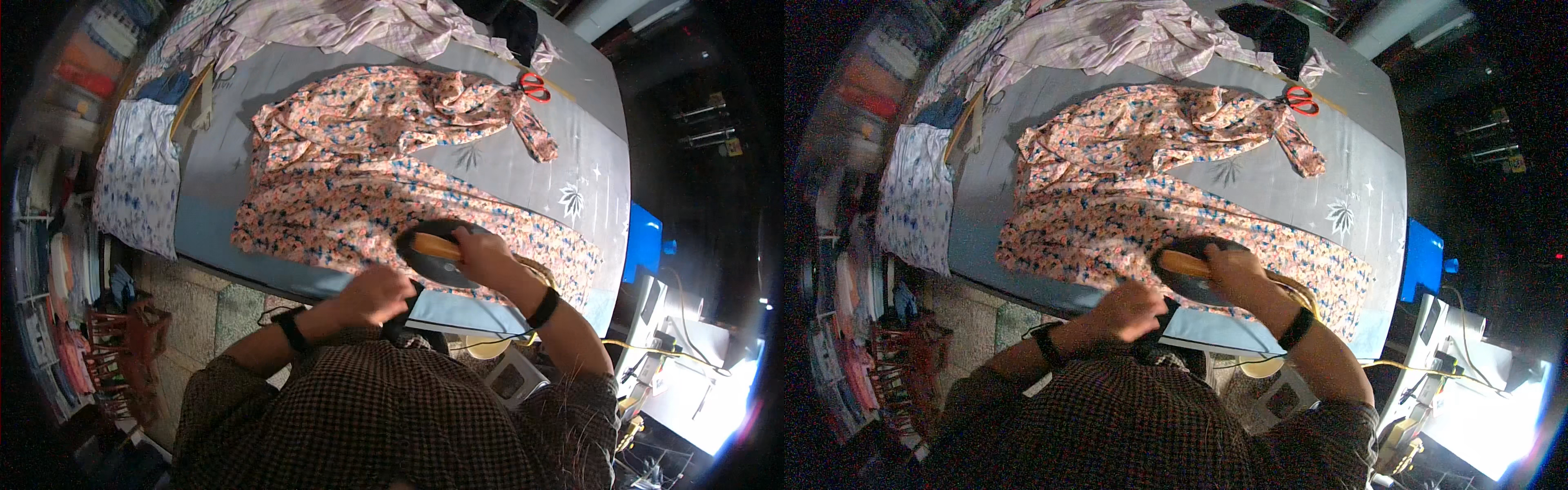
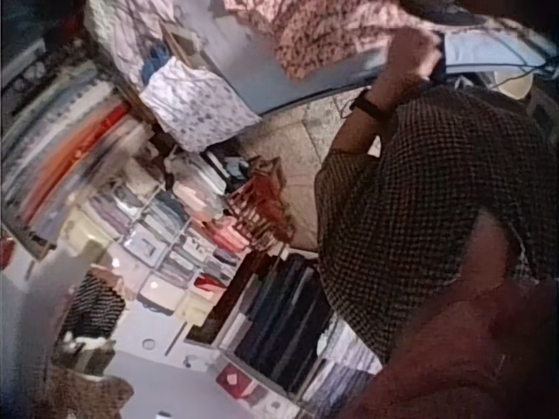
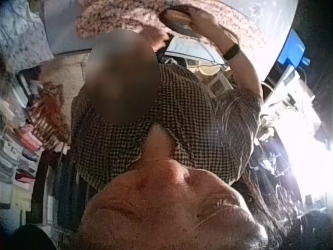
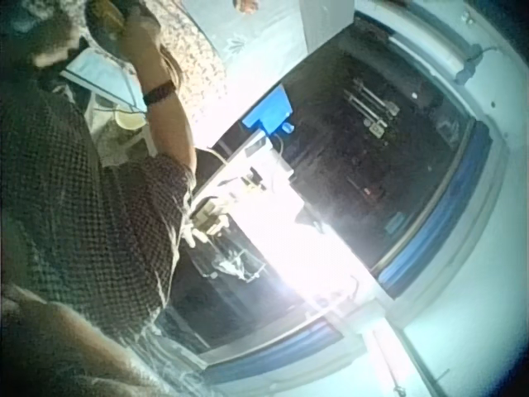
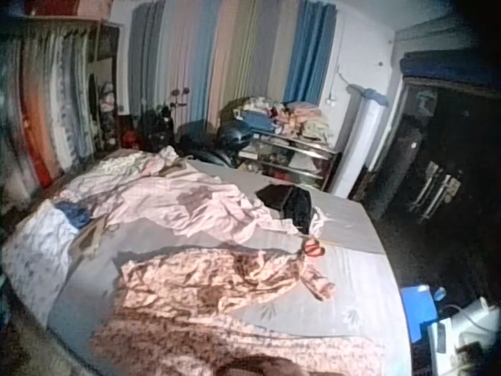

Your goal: Iron a pair of floral pattern pants and other laundry on a table.

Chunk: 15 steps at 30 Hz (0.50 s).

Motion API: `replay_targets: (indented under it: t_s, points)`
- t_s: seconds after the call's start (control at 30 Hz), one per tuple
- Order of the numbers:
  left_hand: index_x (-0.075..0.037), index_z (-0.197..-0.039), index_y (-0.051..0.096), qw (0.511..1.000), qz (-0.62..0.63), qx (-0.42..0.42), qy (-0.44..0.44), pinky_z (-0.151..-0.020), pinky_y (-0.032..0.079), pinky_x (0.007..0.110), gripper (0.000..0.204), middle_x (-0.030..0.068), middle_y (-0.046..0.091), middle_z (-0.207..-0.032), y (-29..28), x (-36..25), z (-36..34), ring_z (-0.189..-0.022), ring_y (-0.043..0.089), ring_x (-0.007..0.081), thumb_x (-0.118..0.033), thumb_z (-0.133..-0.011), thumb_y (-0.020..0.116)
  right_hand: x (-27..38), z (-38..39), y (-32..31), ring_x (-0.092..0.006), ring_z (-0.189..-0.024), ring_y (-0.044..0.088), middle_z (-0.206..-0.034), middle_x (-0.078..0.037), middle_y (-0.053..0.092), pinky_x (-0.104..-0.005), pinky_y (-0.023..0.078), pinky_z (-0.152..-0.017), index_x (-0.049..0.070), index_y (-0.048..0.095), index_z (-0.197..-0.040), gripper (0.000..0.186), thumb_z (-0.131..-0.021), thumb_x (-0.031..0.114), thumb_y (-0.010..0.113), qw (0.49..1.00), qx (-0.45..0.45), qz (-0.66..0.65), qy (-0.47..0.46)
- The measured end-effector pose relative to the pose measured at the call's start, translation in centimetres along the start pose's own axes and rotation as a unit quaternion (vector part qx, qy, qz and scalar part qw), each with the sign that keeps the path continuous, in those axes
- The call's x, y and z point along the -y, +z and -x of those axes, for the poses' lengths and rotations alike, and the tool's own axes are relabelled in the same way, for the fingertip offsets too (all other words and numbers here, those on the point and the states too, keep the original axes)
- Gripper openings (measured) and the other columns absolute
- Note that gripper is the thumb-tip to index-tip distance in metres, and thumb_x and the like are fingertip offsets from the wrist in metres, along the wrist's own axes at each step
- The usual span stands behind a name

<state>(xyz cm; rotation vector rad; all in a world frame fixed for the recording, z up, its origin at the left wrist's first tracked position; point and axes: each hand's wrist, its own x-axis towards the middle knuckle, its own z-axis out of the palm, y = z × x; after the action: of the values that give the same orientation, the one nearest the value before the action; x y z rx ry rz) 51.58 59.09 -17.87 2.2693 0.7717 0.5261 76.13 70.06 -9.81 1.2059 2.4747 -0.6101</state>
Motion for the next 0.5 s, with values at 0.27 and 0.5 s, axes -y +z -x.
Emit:
replay_targets:
  t_s: [0.27,0.5]
  points:
    - [-0.006,-0.128,0.053,0.915,0.351,0.191,-0.064,-0.089,0.048,0.03,0.034,0.0091,0.062,-0.12,9.8,0.3,4.2,-0.105,0.062,0.0196,-0.016,-0.096,0.055,9.7,-8.6,-1.4,-0.0355,-0.074,0.066,-0.077,-0.018,0.066,-0.0461,0.052,-0.061,0.004,0.054,-0.099,0.024,-0.081,0.018,0.061,0.999,0.007,-0.015,-0.038]
    - [-0.004,-0.131,0.047,0.846,0.452,0.194,-0.208,-0.083,0.051,0.031,0.039,0.0131,0.064,-0.109,8.0,-0.7,4.4,-0.103,0.062,0.0177,-0.018,-0.095,0.057,11.0,-8.8,-1.4,-0.0344,-0.074,0.066,-0.077,-0.016,0.066,-0.0455,0.052,-0.061,0.005,0.054,-0.101,0.023,-0.083,0.019,0.059,0.998,0.025,-0.045,-0.04]
